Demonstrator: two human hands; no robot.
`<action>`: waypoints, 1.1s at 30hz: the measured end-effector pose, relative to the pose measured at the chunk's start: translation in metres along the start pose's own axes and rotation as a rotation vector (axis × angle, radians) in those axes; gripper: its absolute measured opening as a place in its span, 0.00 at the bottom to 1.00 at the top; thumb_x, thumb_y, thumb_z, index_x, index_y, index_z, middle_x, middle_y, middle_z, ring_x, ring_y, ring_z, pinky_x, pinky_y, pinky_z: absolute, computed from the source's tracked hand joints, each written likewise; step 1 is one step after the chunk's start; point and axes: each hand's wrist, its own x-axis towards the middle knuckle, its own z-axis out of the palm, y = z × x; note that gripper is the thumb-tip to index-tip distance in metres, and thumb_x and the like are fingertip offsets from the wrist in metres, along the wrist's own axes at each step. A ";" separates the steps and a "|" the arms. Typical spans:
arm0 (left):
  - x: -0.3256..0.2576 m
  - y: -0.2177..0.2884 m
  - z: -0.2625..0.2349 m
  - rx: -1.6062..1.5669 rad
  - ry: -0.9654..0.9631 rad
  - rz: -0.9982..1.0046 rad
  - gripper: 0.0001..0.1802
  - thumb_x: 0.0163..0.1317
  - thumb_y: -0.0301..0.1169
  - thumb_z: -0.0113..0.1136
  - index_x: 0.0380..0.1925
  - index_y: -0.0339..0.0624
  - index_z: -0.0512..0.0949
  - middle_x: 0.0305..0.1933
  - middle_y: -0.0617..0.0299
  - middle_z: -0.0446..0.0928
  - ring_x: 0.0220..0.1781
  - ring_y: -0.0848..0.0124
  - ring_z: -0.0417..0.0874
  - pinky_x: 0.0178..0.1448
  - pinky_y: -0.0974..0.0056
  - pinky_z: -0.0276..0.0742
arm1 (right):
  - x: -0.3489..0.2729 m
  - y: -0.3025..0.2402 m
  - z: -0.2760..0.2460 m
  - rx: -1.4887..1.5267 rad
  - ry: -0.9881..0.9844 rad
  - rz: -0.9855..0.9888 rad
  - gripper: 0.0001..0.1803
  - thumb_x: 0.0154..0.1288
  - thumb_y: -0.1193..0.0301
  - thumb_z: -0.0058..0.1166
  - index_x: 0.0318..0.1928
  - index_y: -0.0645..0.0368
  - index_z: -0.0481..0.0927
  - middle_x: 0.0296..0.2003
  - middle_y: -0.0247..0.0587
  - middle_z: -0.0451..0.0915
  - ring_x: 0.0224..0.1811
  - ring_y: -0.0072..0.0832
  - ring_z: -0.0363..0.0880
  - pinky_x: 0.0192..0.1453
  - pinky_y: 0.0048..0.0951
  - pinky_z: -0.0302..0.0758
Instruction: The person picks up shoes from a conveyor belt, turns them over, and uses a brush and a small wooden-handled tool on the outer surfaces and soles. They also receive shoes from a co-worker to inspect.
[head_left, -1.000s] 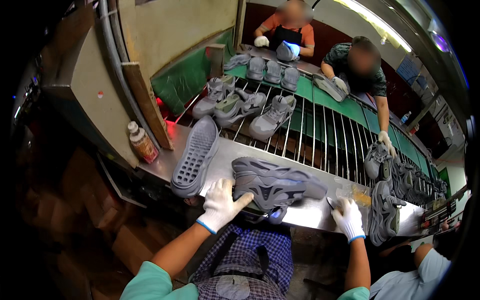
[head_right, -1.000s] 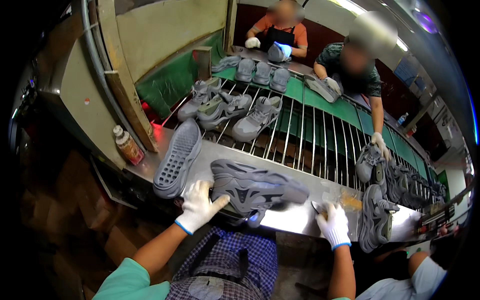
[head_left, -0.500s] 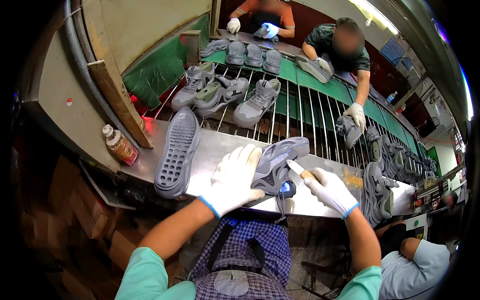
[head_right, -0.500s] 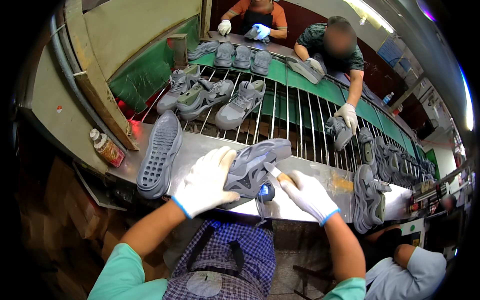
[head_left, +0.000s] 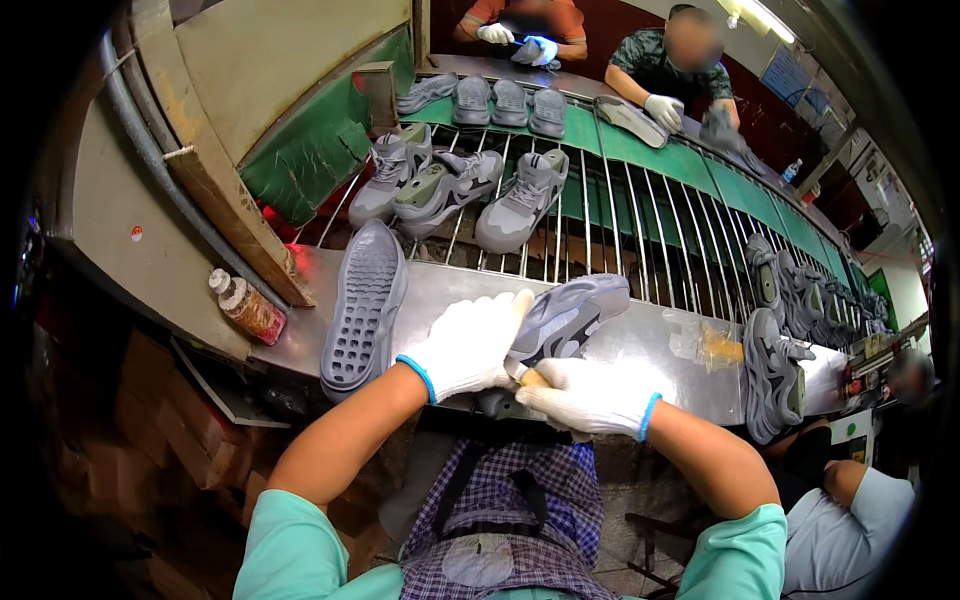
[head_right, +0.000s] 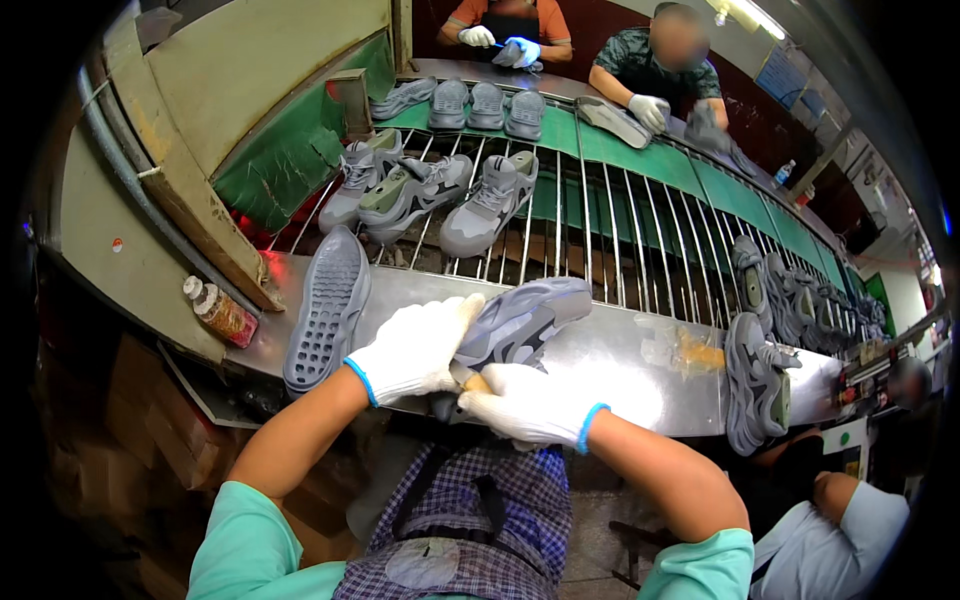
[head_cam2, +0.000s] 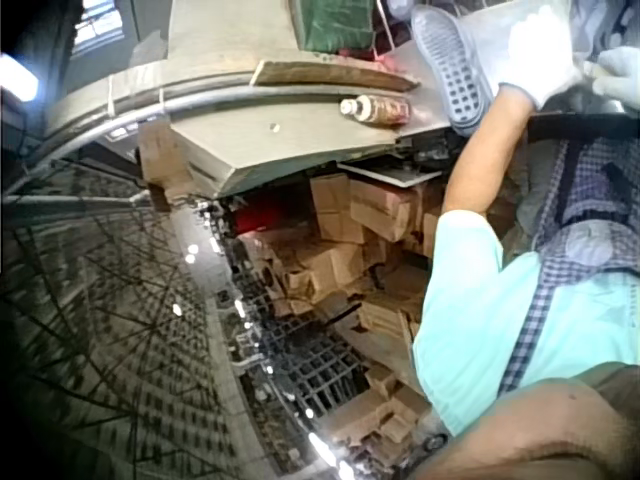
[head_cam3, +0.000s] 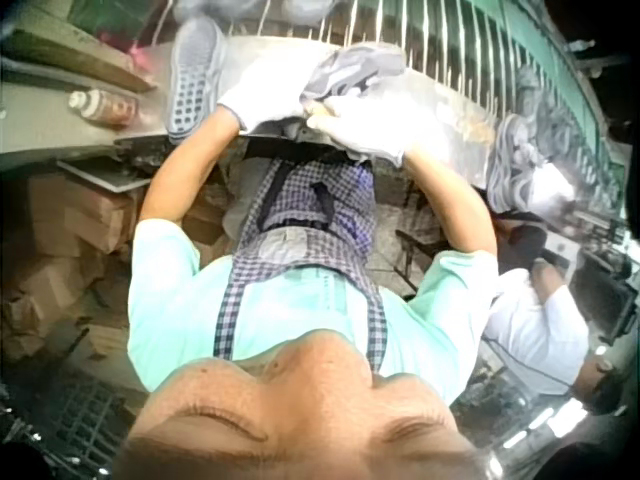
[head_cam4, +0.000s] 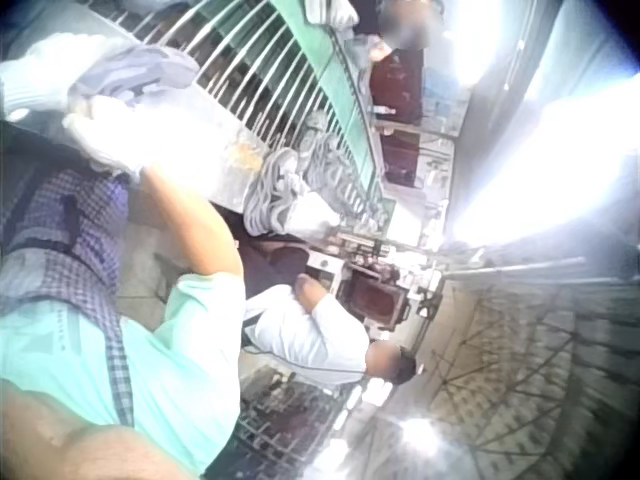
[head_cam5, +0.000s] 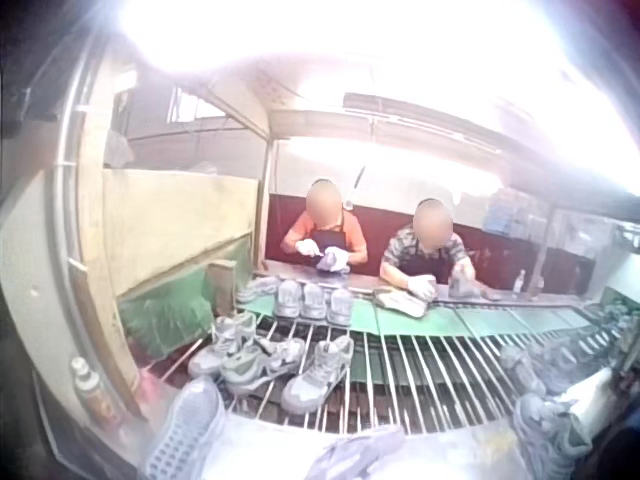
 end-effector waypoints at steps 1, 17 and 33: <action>-0.002 0.002 -0.003 -0.002 -0.011 0.013 0.59 0.48 0.53 0.82 0.74 0.36 0.64 0.60 0.40 0.80 0.59 0.43 0.85 0.63 0.46 0.82 | -0.005 0.006 -0.002 0.019 -0.011 0.008 0.26 0.81 0.52 0.54 0.52 0.69 0.79 0.28 0.36 0.82 0.21 0.23 0.78 0.27 0.31 0.78; -0.002 0.008 -0.012 -0.006 -0.067 0.080 0.61 0.47 0.52 0.85 0.74 0.32 0.64 0.67 0.36 0.77 0.65 0.40 0.82 0.69 0.47 0.79 | 0.003 0.068 -0.003 -0.881 0.816 -0.252 0.08 0.69 0.75 0.51 0.43 0.67 0.73 0.25 0.55 0.86 0.28 0.53 0.89 0.34 0.52 0.84; -0.086 -0.003 0.072 -0.218 0.406 -0.250 0.78 0.41 0.60 0.85 0.85 0.40 0.47 0.88 0.44 0.45 0.87 0.40 0.54 0.87 0.46 0.59 | -0.016 0.057 0.022 -0.398 0.667 -0.358 0.17 0.77 0.62 0.58 0.56 0.59 0.77 0.42 0.61 0.86 0.43 0.59 0.88 0.47 0.51 0.84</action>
